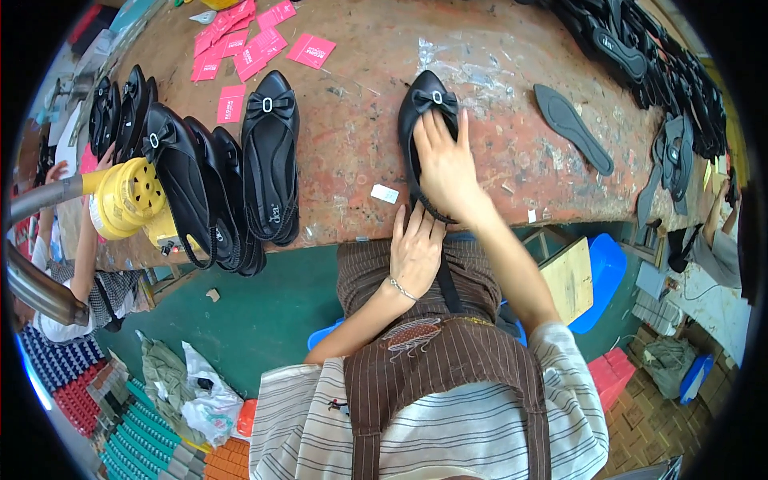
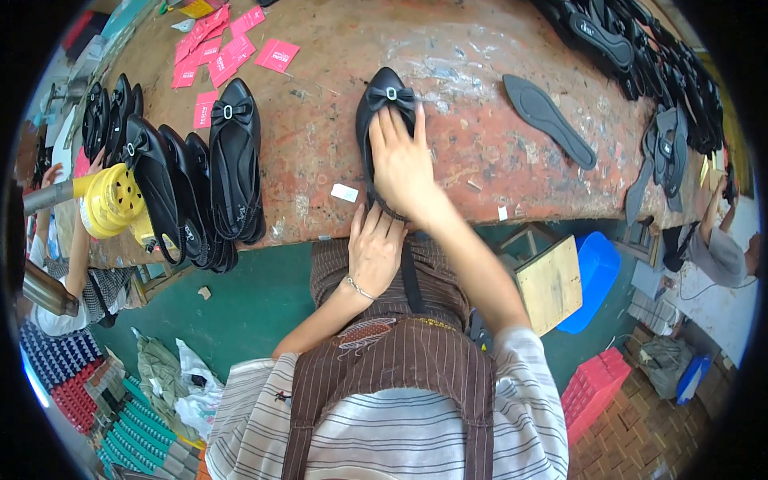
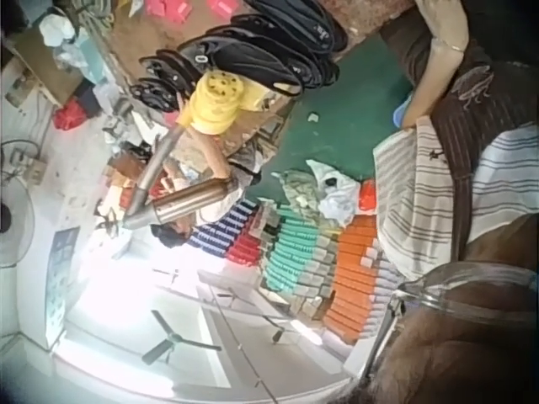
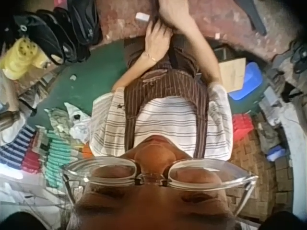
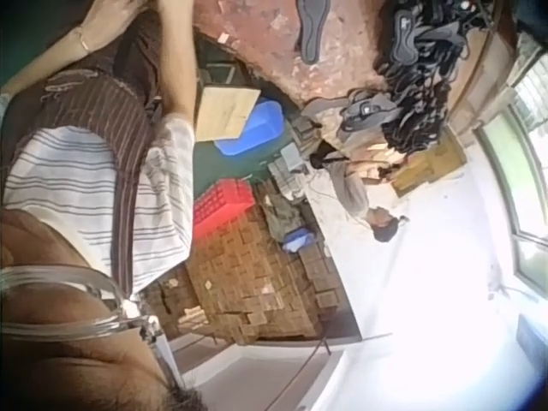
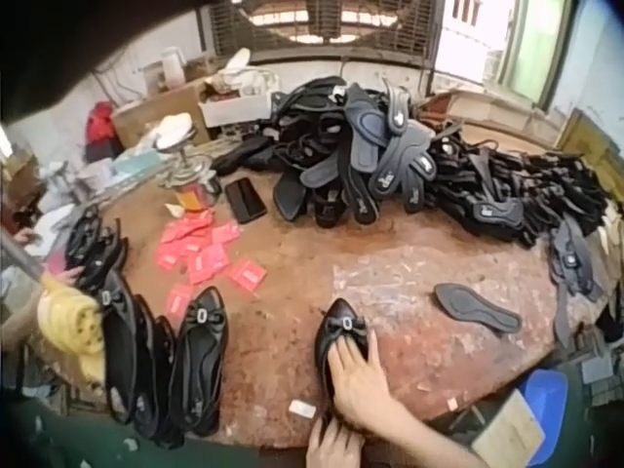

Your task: Inserting insoles into black ballet flat shoes at a manufacturing workstation.

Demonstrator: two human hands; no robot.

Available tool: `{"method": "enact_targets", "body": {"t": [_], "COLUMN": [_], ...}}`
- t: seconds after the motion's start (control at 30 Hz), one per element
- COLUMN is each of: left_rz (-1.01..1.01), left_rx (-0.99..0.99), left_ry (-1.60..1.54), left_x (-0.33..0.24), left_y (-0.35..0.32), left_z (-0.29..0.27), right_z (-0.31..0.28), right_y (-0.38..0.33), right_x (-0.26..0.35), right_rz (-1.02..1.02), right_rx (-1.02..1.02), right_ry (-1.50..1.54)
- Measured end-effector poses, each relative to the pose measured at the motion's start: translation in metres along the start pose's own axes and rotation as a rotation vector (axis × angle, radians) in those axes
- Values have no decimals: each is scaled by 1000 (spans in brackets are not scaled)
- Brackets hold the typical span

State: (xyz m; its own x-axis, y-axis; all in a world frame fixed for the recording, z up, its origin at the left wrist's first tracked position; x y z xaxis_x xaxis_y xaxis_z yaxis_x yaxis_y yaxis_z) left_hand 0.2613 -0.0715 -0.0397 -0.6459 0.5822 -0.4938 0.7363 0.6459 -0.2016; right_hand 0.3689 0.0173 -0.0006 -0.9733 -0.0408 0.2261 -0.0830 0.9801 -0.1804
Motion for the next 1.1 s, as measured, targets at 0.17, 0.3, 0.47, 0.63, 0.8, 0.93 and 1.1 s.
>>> {"method": "enact_targets", "body": {"t": [0.17,0.3,0.47,0.63,0.8,0.93,1.1], "left_rz": [-25,4,129,-398,-351,-261,-571], "left_rx": [83,-65,-96,-232,-33,-586,-408], "left_ry": [-14,50,-62,-419,-391,-11,300], "left_x": [3,0,3,47,54,92,149], "left_y": [-1,5,0,13,74,27,-9], "left_z": [0,-6,-43,-90,-106,-183,-223], "right_z": [13,24,12,-18,-14,-12,-23], "right_y": [16,39,18,-62,-90,-99,-97], "right_x": [-5,-15,-41,-180,-276,-265,-237], "right_rz": [21,100,-201,153,580,465,379], "right_rx": [-49,-150,-41,-465,-264,-77,-154], "right_ry": [-138,-210,160,159,116,0,-34]}}
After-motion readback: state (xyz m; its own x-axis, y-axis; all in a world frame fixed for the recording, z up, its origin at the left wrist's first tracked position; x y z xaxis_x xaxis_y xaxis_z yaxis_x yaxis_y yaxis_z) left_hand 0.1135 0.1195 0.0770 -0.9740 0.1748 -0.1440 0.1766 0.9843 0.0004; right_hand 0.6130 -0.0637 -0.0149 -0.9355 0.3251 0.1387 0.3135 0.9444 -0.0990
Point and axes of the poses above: each hand's wrist, its own y-axis towards the middle knuckle, its own z-axis out of the palm, x = y × z, the point moved 3 cm from there along y, towards the middle knuckle, and after that the axes turned 14 degrees about x, right-handed, at the moved point
